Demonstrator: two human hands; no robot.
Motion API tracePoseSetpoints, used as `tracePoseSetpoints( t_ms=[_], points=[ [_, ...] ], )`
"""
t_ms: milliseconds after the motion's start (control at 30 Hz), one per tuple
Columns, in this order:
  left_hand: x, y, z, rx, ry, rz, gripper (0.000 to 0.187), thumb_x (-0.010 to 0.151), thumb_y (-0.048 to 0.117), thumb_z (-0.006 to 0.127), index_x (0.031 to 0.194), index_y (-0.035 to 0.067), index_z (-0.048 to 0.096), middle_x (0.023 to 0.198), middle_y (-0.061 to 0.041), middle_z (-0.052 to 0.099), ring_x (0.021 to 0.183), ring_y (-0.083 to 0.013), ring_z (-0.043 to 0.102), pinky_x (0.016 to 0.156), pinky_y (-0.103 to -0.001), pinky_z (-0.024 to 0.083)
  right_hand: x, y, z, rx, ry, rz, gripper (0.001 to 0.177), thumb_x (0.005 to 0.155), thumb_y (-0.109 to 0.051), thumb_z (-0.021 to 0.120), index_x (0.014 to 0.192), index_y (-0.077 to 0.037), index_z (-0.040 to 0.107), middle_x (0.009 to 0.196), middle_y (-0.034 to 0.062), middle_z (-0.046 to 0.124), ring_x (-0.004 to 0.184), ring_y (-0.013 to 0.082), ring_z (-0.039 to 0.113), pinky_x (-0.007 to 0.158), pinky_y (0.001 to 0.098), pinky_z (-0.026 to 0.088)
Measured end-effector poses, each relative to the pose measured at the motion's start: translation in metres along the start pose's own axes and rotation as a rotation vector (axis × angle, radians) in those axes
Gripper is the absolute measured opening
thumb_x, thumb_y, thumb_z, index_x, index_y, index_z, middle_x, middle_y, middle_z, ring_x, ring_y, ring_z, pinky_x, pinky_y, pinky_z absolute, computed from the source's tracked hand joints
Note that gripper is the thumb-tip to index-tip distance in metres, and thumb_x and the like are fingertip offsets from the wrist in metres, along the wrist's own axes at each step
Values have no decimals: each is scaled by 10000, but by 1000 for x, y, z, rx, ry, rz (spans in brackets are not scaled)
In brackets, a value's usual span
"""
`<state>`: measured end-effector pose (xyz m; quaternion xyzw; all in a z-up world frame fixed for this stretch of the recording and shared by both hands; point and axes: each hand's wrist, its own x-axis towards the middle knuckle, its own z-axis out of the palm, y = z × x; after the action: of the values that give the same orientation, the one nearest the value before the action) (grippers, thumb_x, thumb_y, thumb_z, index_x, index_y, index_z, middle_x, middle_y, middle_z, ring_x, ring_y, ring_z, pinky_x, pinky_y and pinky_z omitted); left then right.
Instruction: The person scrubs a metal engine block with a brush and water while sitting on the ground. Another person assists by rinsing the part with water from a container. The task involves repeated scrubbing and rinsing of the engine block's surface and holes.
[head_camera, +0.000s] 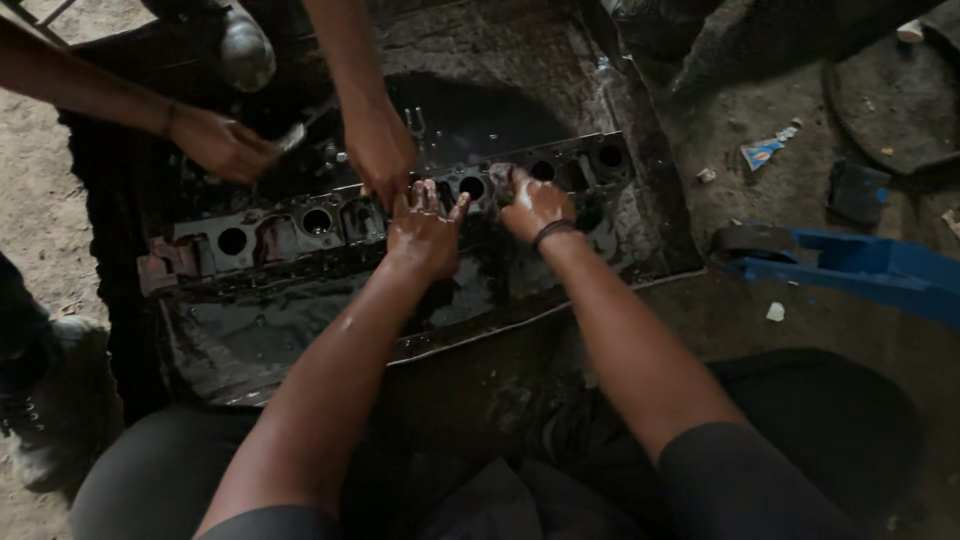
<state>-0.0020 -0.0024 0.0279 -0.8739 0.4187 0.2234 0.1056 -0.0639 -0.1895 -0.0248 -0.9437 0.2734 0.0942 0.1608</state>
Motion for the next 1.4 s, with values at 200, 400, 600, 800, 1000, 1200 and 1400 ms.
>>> tracePoseSetpoints(
  t_ms=[200,400,600,800,1000,1200,1400],
  points=[
    [-2,1,-6,-21,-45,-8,891,935,201,593,1657,291,80,1688,-245,97,1575,-389,87,1249,-562,89,8,2,8,51,-122,-35,586,812,-419,704,1326,-153,610,1255,205,686,1156,399,646,976,495,526],
    [-9,1,-9,-8,-39,-1,954,904,221,631,1665,275,58,1686,-260,81,1573,-408,67,1236,-555,101,24,38,22,-530,-241,-594,560,667,-296,794,1219,-224,732,1503,273,474,1110,370,679,894,434,586],
    [-13,2,-9,51,-74,4,941,909,281,632,1655,271,58,1689,-260,68,1580,-414,53,1251,-575,66,8,38,26,85,0,-153,336,842,-316,709,1070,-73,751,1027,219,741,950,372,710,864,488,577],
    [-1,1,-1,16,-27,-10,957,878,184,623,1661,268,80,1675,-294,65,1554,-449,58,1231,-583,55,2,41,-1,336,192,-39,431,794,-317,676,1154,-85,726,1069,222,752,996,406,705,876,506,570],
    [0,1,4,-18,9,-10,833,937,268,584,1644,258,143,1671,-303,95,1548,-486,85,1214,-628,89,21,22,35,-17,298,-463,648,705,-345,804,1188,46,621,1119,312,705,1012,494,685,821,578,558],
    [0,-2,4,10,12,26,913,902,312,636,1658,237,130,1663,-300,147,1553,-450,147,1234,-567,123,26,24,29,229,-178,-12,550,798,-310,704,1287,-70,624,1142,236,736,1076,386,719,953,463,571],
    [3,-1,15,45,30,34,970,867,324,681,1661,235,131,1669,-309,131,1550,-439,138,1237,-531,114,40,46,43,-9,-88,-182,514,847,-392,743,1212,-37,672,1193,239,695,1092,406,672,942,486,543]
  ],
)
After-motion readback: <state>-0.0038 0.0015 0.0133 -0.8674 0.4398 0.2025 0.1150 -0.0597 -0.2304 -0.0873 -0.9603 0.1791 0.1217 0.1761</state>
